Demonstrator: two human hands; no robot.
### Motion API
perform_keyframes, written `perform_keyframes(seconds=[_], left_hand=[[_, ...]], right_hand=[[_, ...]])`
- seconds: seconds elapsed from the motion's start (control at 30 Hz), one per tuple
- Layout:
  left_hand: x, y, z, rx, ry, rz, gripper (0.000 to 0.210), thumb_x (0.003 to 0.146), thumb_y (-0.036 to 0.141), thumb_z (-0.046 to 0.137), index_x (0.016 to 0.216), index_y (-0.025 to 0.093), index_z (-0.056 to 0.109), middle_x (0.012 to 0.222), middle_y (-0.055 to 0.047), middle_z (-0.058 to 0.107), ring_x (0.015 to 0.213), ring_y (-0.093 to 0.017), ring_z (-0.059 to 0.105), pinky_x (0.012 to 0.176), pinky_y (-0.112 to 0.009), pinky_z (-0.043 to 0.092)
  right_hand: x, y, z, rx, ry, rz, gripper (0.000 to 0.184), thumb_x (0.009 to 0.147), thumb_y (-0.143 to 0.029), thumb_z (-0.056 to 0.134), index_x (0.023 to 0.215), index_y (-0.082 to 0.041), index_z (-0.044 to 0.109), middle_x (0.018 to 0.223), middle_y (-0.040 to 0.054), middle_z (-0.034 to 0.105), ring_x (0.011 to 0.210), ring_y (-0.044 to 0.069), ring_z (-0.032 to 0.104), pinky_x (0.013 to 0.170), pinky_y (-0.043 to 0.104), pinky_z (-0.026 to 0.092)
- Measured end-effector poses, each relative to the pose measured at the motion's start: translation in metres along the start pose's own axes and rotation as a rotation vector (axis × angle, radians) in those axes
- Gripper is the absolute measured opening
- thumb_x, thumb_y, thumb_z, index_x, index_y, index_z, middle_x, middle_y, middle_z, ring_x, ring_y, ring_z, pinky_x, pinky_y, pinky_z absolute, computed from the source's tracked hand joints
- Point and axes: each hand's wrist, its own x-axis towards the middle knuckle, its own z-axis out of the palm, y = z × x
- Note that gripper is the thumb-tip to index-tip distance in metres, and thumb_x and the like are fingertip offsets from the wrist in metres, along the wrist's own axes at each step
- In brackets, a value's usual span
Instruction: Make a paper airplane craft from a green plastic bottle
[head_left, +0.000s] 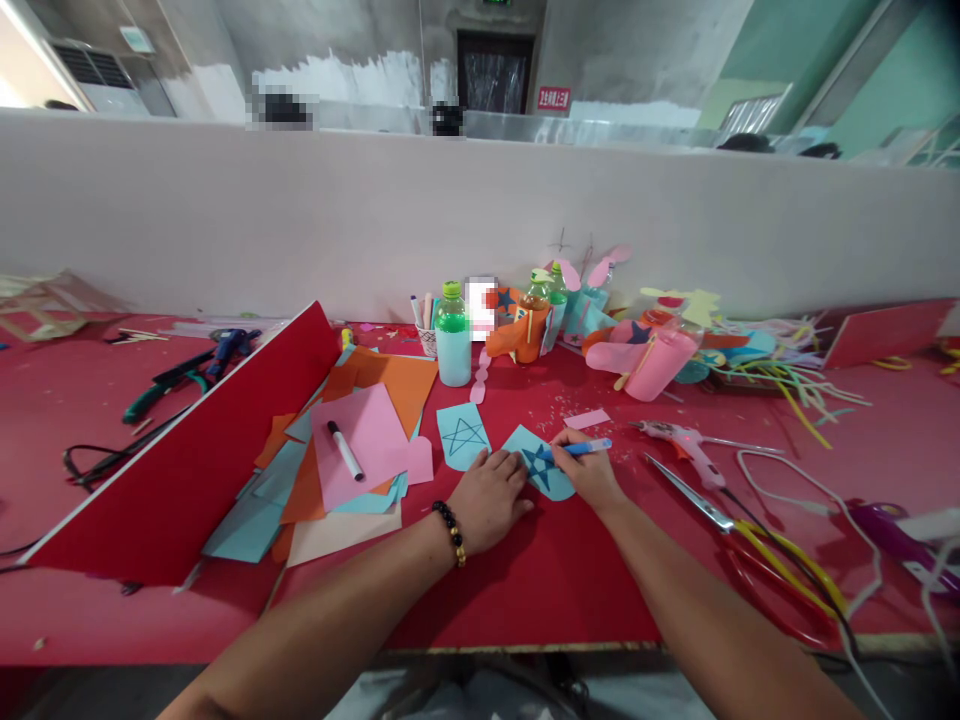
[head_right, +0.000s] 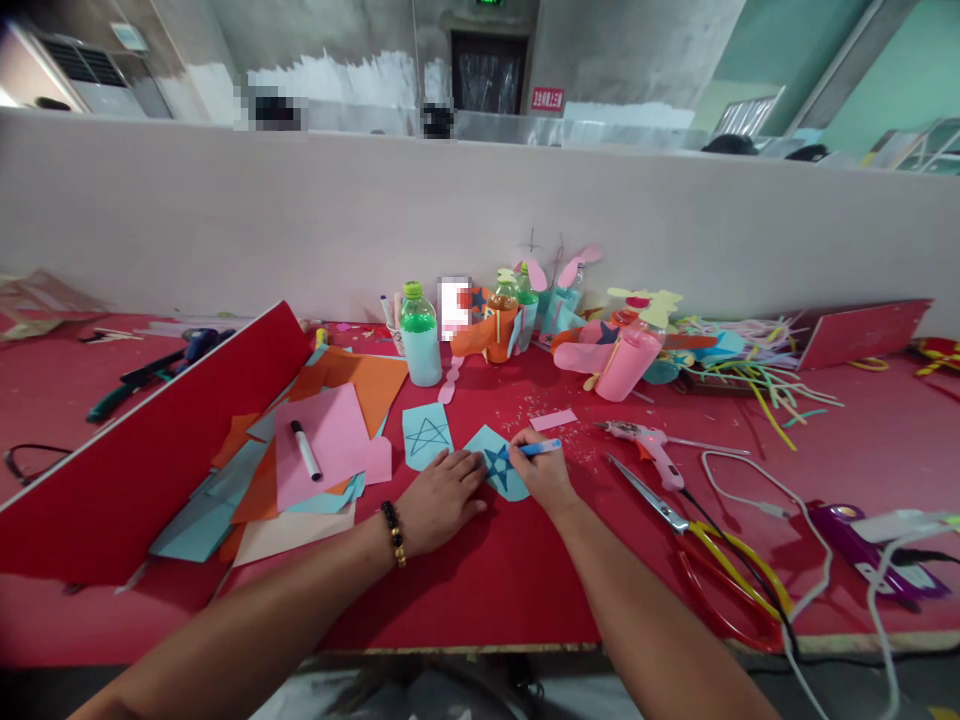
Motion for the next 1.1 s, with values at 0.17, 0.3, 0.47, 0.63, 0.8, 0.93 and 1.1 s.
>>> perform_keyframes(seconds=[0.17,0.3,0.47,0.63,0.8,0.93,1.1], left_hand=[[-0.0001,-0.0011,0.0017,0.001,0.012,0.008,0.045,0.095,0.044,0.045,0.131,0.018,0.049,0.139,-0.010,0.048,0.129,-0.027,0.040,0.108,-0.048,0.029],[-0.0003,-0.0012,0.0027,0.004,0.014,0.005,0.044,0.095,0.044,0.044,0.131,0.019,0.049,0.140,-0.011,0.048,0.129,-0.027,0.040,0.109,-0.048,0.028],[-0.0003,-0.0009,0.0020,0.000,0.009,0.008,0.044,0.095,0.044,0.044,0.131,0.018,0.050,0.139,-0.011,0.048,0.129,-0.027,0.040,0.109,-0.048,0.029],[-0.0002,-0.0002,0.0006,0.000,-0.001,0.007,0.045,0.095,0.044,0.046,0.130,0.017,0.050,0.140,-0.010,0.048,0.129,-0.027,0.040,0.109,-0.049,0.029],[-0.0003,-0.0001,0.0010,0.000,0.003,0.005,0.045,0.095,0.043,0.046,0.132,0.018,0.049,0.140,-0.011,0.047,0.130,-0.027,0.040,0.109,-0.048,0.028],[-0.0003,-0.0004,0.0016,0.003,0.010,0.006,0.045,0.095,0.043,0.045,0.132,0.019,0.049,0.140,-0.011,0.048,0.130,-0.026,0.040,0.109,-0.048,0.028],[-0.0001,0.0002,0.0001,0.000,0.004,0.006,0.044,0.095,0.043,0.046,0.130,0.018,0.050,0.140,-0.010,0.048,0.128,-0.027,0.041,0.108,-0.048,0.029]], right_hand=[[-0.0017,-0.0040,-0.0002,0.004,-0.040,-0.016,0.018,0.081,-0.030,0.053,0.066,-0.020,0.053,0.054,-0.0038,0.050,0.051,0.011,0.045,0.049,0.023,0.036],[-0.0012,-0.0049,-0.0001,-0.007,-0.029,-0.018,0.017,0.081,-0.030,0.053,0.067,-0.020,0.053,0.055,-0.0038,0.050,0.051,0.011,0.045,0.049,0.023,0.035],[0.0002,-0.0035,0.0003,-0.024,0.005,-0.019,0.016,0.081,-0.029,0.053,0.068,-0.020,0.054,0.058,-0.0029,0.052,0.055,0.012,0.047,0.052,0.024,0.037],[-0.0008,-0.0048,0.0000,-0.017,-0.025,-0.023,0.017,0.082,-0.029,0.053,0.067,-0.020,0.054,0.056,-0.0032,0.051,0.052,0.012,0.046,0.050,0.024,0.037],[-0.0007,-0.0067,0.0000,-0.012,-0.022,-0.029,0.015,0.081,-0.029,0.053,0.069,-0.020,0.055,0.059,-0.0027,0.053,0.055,0.012,0.048,0.052,0.024,0.038],[-0.0006,-0.0070,0.0005,-0.004,-0.023,-0.029,0.017,0.080,-0.028,0.053,0.065,-0.020,0.052,0.056,-0.0035,0.049,0.053,0.012,0.044,0.050,0.024,0.036],[-0.0014,-0.0073,0.0006,0.018,-0.036,-0.029,0.015,0.080,-0.028,0.054,0.067,-0.020,0.054,0.057,-0.0035,0.050,0.053,0.012,0.045,0.051,0.024,0.035]])
